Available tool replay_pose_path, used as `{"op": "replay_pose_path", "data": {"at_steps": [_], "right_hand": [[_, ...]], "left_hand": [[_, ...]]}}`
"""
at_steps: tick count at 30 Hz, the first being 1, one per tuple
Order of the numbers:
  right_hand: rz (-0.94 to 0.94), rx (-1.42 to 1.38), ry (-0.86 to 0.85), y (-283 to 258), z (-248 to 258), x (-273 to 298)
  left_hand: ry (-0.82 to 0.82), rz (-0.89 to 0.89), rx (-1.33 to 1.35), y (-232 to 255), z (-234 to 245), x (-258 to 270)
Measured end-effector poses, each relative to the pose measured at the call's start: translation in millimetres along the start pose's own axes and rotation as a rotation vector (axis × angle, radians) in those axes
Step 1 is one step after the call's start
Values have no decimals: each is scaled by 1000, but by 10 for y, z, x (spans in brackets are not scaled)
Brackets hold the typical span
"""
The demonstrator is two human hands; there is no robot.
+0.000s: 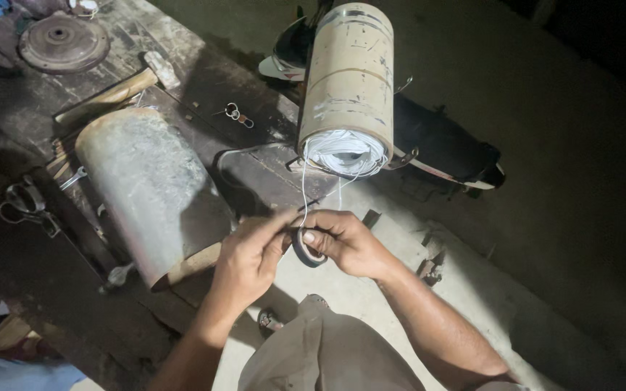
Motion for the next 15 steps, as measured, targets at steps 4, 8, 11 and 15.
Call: {"op": "replay_pose_path", "data": {"at_steps": [4,8,11,15], "right_hand": [[-68,-161,120,277,-21,73],[-127,-572,-113,356,51,67],[59,-329,-610,82,58,406],[207,19,-642,-88,52,618]], "left_hand": [[-9,-135,-118,-75,-71,-12],[109,-203,-17,-170,-176,-65],[181,75,177,-300,-170,-129],[18,454,626,-404,-131,-66]]}}
Point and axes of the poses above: each hand's wrist, its own x-axis away from the middle knuckle, its own z-axis out of the back of the hand, y = z × x, the point moved 1 cm from there along -x, towards the middle knuckle, and after that the axes turned 3 degrees about y, right-handed, at the moved point
